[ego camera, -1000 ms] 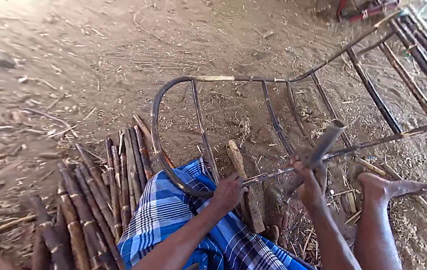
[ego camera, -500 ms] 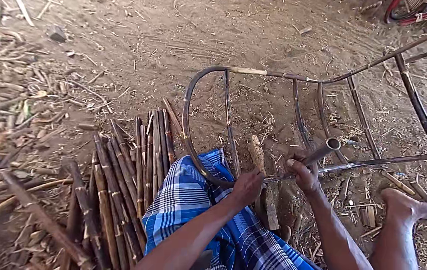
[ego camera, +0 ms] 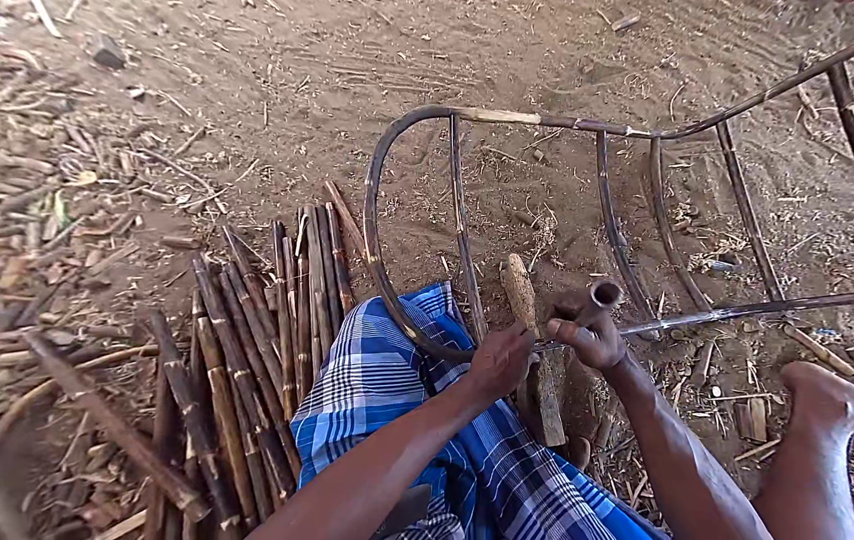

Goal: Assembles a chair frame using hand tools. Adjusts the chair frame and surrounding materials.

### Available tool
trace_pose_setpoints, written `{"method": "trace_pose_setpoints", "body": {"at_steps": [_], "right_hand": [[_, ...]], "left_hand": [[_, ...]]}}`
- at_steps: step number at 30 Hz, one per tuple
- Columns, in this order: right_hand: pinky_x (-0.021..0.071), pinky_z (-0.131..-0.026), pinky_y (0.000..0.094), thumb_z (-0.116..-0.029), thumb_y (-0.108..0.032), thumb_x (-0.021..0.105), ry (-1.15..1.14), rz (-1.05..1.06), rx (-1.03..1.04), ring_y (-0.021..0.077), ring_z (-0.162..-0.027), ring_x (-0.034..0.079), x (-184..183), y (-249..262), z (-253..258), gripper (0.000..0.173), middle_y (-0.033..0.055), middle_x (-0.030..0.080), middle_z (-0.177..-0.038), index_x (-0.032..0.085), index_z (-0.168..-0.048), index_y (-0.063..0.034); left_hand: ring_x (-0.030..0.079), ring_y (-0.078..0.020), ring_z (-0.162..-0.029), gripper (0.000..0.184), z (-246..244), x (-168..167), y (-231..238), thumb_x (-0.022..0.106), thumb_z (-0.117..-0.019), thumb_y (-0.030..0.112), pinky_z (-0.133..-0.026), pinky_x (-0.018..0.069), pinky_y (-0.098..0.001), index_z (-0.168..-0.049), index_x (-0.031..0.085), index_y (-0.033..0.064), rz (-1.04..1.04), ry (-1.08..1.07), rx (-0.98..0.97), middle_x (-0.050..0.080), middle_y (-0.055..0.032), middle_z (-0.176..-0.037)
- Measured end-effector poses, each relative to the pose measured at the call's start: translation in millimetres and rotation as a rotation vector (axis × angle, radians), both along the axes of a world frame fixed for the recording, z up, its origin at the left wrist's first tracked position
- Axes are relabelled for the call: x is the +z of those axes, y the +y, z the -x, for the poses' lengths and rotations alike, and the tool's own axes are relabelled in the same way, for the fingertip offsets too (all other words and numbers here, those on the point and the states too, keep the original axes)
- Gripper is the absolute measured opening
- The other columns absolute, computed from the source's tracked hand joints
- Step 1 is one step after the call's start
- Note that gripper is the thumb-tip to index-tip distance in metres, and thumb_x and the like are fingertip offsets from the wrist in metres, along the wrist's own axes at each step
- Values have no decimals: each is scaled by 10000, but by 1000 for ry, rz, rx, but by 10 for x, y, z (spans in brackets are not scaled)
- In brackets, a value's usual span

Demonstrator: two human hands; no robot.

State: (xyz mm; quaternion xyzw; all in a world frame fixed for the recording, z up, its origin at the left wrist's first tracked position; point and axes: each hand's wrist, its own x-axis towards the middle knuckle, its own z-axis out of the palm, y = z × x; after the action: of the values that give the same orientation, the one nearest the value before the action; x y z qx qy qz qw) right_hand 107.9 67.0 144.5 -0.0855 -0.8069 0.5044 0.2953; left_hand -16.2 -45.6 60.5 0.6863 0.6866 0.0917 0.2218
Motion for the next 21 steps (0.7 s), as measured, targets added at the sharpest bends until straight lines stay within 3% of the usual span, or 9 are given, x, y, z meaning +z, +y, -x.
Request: {"method": "trace_pose_setpoints", "body": {"at_steps": [2,8,11,12,14,15,16,18,21], "right_hand": [[342,-425,244,-983,-406,525,35,71,73,36,-449,417,-375,198,120,390,-45,470,-558,563,-738,-105],[362,-443,312,-957,-385,509,-238,118,55,86,-450,430,-184,250,313,370,-26,443,-544,542,-705,-117],[423,-463,290,-996,-420,489,-285,-100,-211,65,-501,489,48,7,-117,375,-37,501,-604,596,-789,-126],[471,-498,300,-997,-421,495,-367,-249,-345,80,-562,539,147,-132,-323,355,-32,543,-663,625,-818,-143],[556,-754,431,-1022,-495,497,-680,-344,-571,195,-882,638,372,-429,-724,415,27,647,-920,728,-963,-155],[567,-765,481,-1017,-588,491,-822,-260,-677,208,-907,667,429,-559,-906,474,19,692,-955,761,-1079,-203],[577,-694,500,-996,-650,493,-893,-117,-753,195,-809,698,440,-654,-1088,494,0,727,-892,760,-1124,-255],[579,-562,371,-987,-549,596,-714,235,-777,164,-625,666,404,-786,-1447,371,5,699,-762,741,-1089,-224],[651,-781,441,-1008,-291,629,-150,565,-455,307,-886,740,324,-1070,-1864,265,158,738,-1038,685,-1184,-101]], "left_hand": [[706,-252,-840,265,-2,-22,6,684,-986,318,-747,609,-418,-1038,712,59,-27,11,4,670,-104,-1033],[715,-249,-884,305,-21,25,32,662,-1000,360,-789,611,-415,-1094,714,74,45,46,22,673,-106,-1126],[711,-281,-936,311,-2,78,63,661,-1005,341,-829,602,-438,-1100,703,48,97,-2,26,666,-133,-1147],[706,-299,-958,291,-8,102,67,674,-999,310,-850,598,-461,-1096,704,37,122,-52,39,667,-144,-1147],[699,-297,-989,265,-22,123,85,689,-985,281,-877,593,-469,-1110,715,49,154,-92,62,671,-136,-1145],[697,-293,-990,267,-31,116,81,693,-981,288,-877,592,-468,-1109,717,55,152,-84,62,674,-132,-1134],[697,-292,-998,271,-46,104,67,695,-980,296,-883,589,-469,-1113,717,60,146,-69,58,678,-131,-1132],[700,-295,-1003,277,-77,103,65,693,-984,295,-887,588,-472,-1130,718,62,123,-50,44,683,-131,-1138],[702,-286,-993,286,-58,114,44,697,-985,305,-879,588,-465,-1138,722,65,97,-46,47,689,-125,-1123]]}}
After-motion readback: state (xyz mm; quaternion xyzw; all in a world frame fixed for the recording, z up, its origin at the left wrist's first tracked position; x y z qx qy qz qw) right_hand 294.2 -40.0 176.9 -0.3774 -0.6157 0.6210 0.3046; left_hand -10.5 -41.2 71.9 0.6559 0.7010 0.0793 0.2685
